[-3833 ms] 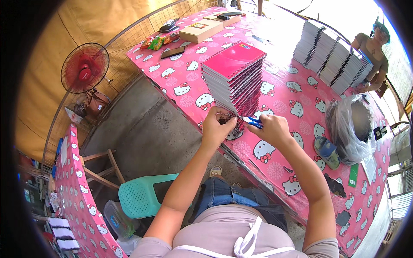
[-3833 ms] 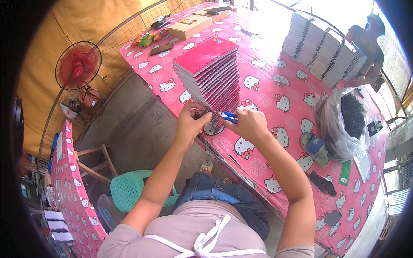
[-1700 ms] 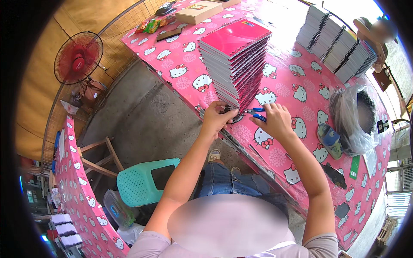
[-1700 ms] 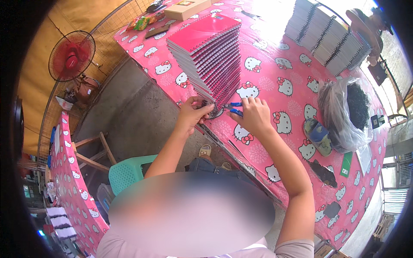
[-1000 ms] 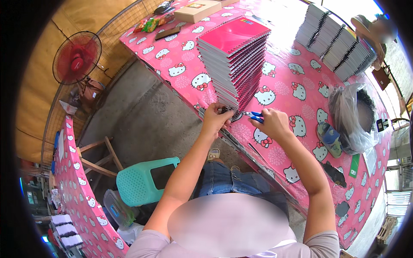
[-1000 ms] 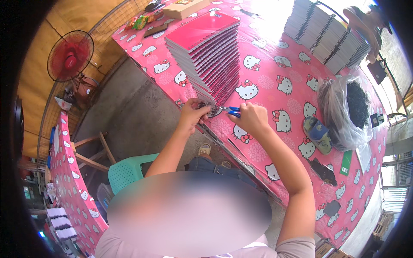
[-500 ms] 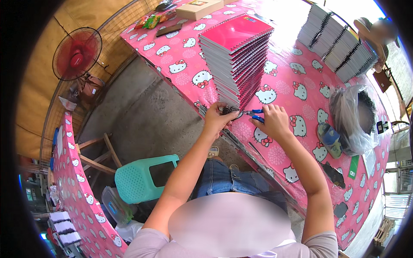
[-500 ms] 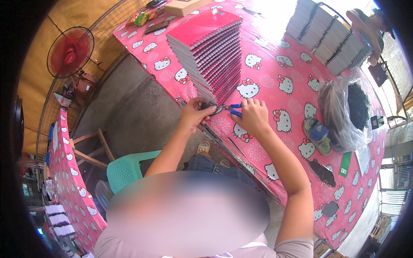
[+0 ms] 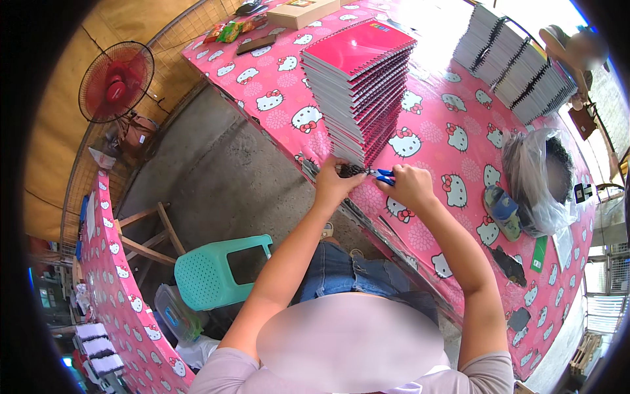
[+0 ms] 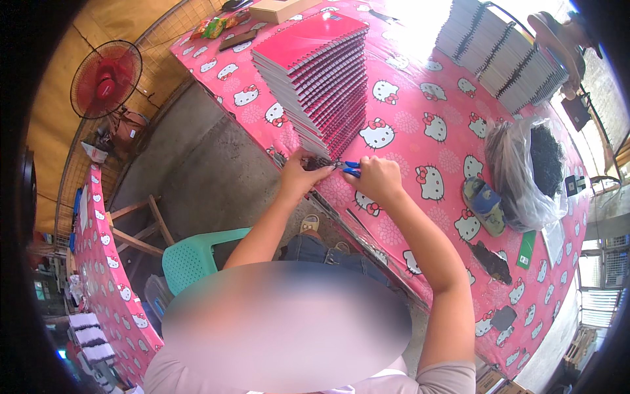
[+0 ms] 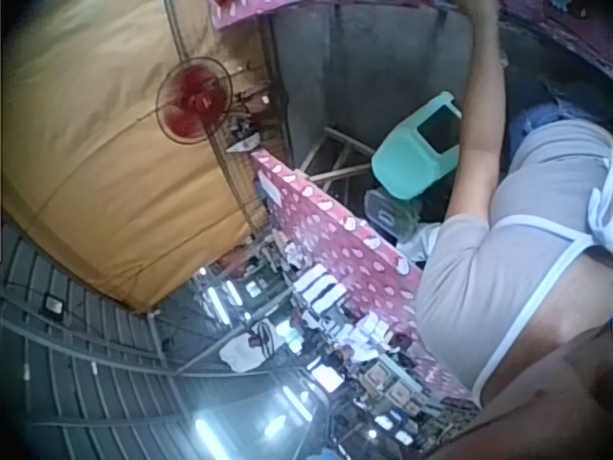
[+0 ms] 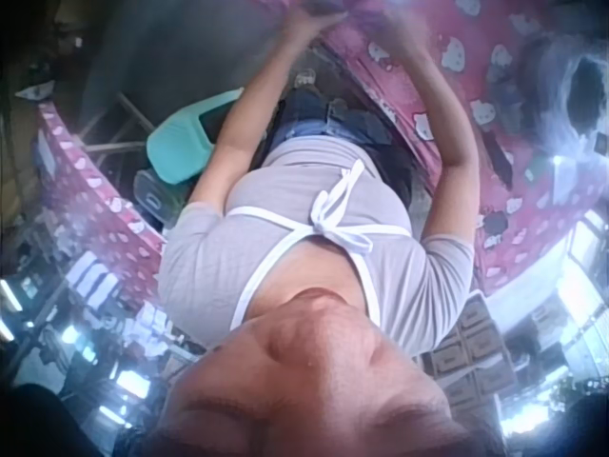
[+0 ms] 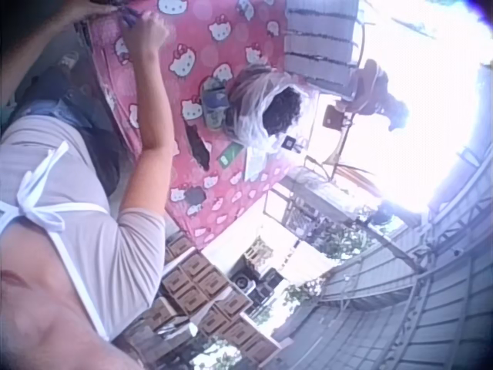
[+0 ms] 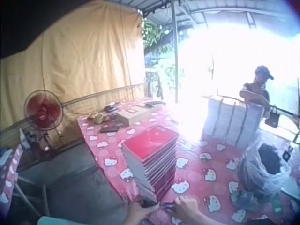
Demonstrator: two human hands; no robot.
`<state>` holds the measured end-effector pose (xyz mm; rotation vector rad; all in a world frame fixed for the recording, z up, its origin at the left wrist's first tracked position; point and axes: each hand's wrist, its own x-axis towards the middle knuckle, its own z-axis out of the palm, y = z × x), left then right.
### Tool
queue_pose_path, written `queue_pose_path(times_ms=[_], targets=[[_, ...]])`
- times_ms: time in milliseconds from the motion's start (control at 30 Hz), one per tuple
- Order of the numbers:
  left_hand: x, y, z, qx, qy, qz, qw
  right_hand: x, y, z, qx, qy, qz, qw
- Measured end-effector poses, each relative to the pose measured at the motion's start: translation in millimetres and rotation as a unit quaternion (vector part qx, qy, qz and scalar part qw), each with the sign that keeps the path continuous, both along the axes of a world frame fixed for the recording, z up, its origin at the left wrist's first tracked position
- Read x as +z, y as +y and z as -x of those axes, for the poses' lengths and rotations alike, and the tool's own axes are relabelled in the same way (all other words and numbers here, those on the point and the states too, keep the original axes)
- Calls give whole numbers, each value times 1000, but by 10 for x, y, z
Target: The person trims the excess spiral binding wire from a stack of pink notebooks using a pair of blue pliers. The person picks up a notebook, aligns it with the stack, and uses the pliers to snip the ends of the wire binding.
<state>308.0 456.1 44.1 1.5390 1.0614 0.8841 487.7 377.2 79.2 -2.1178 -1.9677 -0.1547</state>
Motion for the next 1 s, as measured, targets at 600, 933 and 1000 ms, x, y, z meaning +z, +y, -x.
queue_pose_path(times_ms=[600, 933, 1000], targets=[[-152, -22, -8, 13, -66, 50, 996, 136, -43, 36, -4, -44, 78, 996], [-25, 30, 85, 31, 103, -34, 994, 30, -158, -68, -30, -43, 77, 996], [90, -66, 39, 12, 105, -91, 990, 7, -124, -35, -15, -72, 36, 997]])
